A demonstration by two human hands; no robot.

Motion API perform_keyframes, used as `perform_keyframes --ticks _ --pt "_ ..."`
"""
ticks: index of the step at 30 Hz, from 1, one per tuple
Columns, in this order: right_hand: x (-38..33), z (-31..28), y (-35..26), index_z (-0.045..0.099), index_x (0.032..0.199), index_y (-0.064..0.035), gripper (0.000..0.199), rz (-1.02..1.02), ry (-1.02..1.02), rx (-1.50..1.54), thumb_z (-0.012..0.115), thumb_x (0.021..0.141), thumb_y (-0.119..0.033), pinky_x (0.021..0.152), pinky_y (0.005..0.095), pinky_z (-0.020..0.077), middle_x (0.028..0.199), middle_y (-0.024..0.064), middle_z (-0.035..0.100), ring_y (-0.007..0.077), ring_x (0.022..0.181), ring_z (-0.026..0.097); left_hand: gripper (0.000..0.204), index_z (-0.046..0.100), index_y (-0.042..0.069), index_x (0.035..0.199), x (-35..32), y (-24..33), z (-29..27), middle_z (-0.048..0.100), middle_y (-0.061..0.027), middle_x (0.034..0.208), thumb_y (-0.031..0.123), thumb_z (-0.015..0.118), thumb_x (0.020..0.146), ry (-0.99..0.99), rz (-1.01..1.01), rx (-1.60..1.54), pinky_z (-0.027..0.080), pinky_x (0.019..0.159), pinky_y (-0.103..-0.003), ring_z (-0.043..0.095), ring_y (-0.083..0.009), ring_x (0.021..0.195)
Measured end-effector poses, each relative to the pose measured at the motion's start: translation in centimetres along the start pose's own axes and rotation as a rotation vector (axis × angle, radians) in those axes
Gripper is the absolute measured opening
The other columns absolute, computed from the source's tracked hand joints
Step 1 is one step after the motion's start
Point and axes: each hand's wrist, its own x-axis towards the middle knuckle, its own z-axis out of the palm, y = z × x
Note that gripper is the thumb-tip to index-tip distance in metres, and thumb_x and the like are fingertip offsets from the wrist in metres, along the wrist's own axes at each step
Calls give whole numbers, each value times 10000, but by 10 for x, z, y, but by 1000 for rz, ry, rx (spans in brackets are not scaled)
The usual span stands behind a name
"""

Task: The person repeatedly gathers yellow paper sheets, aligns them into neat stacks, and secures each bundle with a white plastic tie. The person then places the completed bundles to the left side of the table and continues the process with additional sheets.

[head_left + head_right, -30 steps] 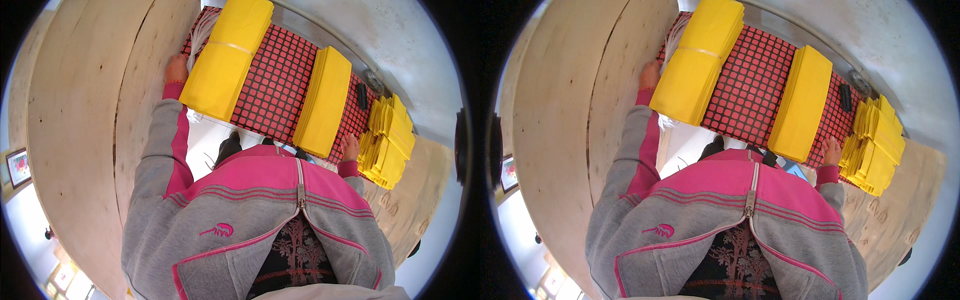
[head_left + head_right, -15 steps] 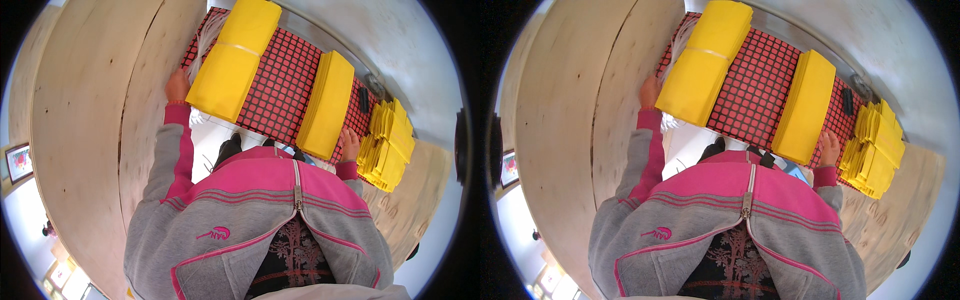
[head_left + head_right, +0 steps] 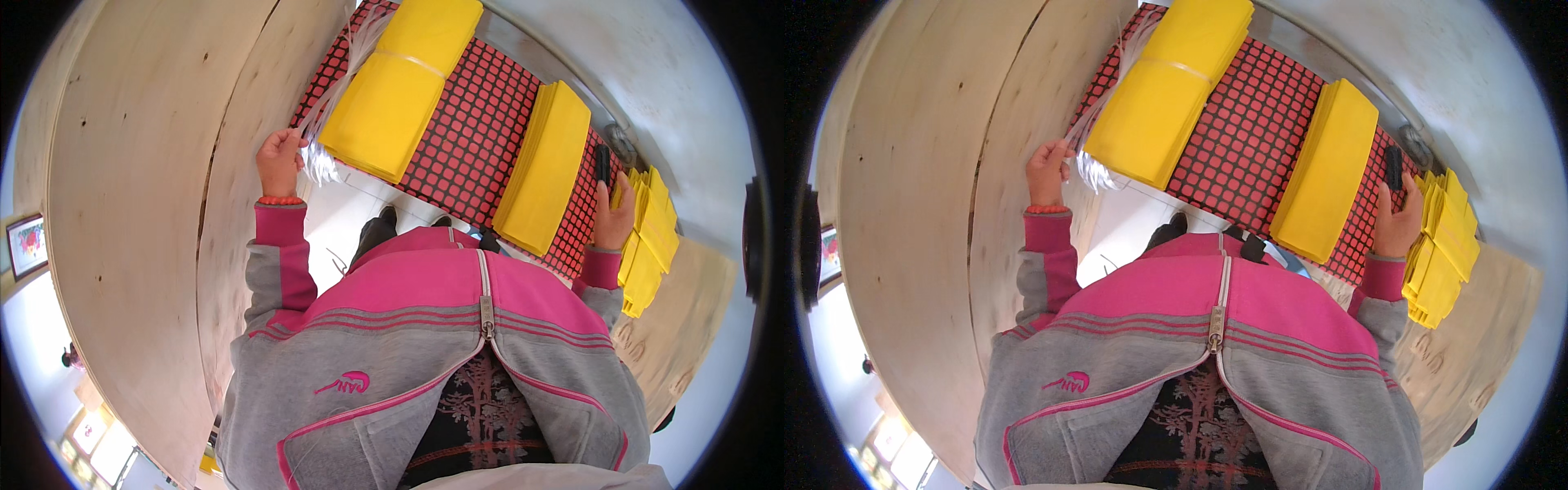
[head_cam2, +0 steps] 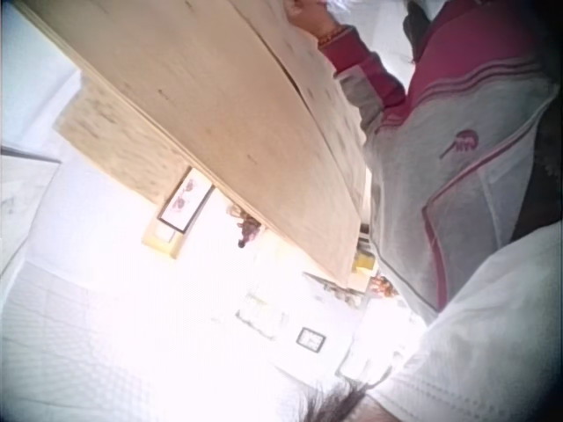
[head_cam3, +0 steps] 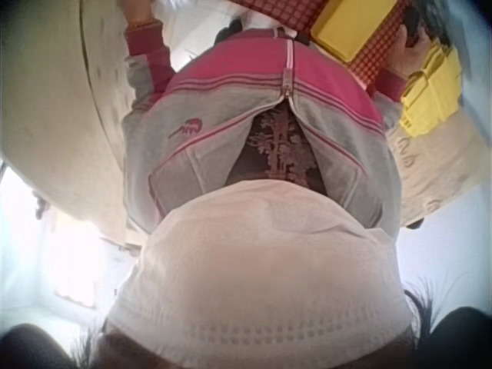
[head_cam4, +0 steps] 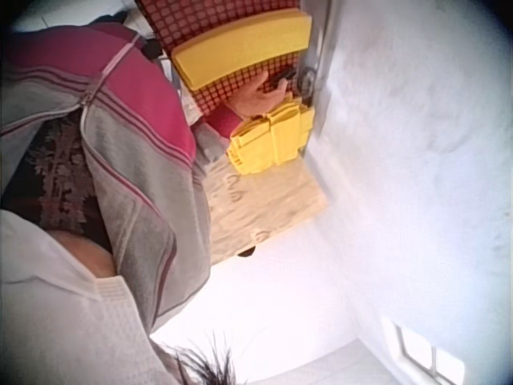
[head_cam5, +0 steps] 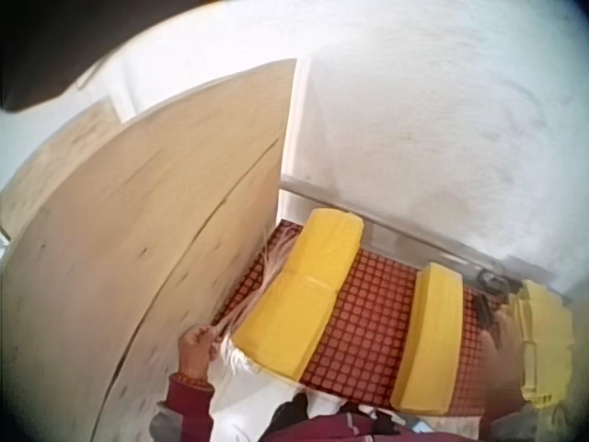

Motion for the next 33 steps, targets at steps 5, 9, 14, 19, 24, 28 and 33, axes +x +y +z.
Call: perform_keyframes --ticks 5,9,14,19,24,28,33 --pt "22 33 -120 570 1170 19 315 -114 -475 762 652 875 -54 860 314 513 1092 99 645 177 1002 635 130 616 17 971 -12 15 -15 602 -17 762 138 611 924 -145 -97 -456 279 447 -191 388 -32 499" --pt "15 86 -232 574 1181 -13 312 -513 -733 918 605 878 -76 772 329 534 1011 167 661 242 909 675 117 611 18 958 -22 16 -6 579 -9 744 130 604 926 -104 -28 -437 273 453 -187 379 -33 503" --pt "2 158 -341 561 1130 -15 278 -853 -724 539 565 881 -140 747 413 501 912 166 629 341 881 619 103 606 30 914 -36 28 -2 583 -8 742 131 599 930 -74 97 -213 273 460 -182 383 -27 512" --pt "2 189 -366 570 996 -17 168 -809 -777 450 543 908 -158 697 461 467 877 157 599 357 845 595 137 601 37 889 -41 39 -6 597 -11 753 154 566 952 -33 265 -194 299 497 -178 408 -27 549" --pt "-5 178 -342 573 937 -25 149 -736 -530 754 523 933 -166 693 456 485 898 153 594 365 828 597 257 628 0 997 -33 31 -9 640 -46 864 216 489 990 36 344 -187 426 691 -237 539 -95 748" --pt "-15 171 -325 575 939 -31 149 -785 -502 848 535 926 -173 702 421 504 890 137 579 335 834 597 332 624 -33 1103 9 25 14 648 -99 1035 242 471 996 -19 379 -49 443 890 -308 582 -176 952" --pt "-18 174 -317 587 949 -33 141 -798 -474 867 549 919 -165 717 396 516 893 120 584 307 828 607 396 626 -42 1119 84 38 44 648 -118 1098 309 511 978 -343 157 123 438 933 -324 585 -183 1028"
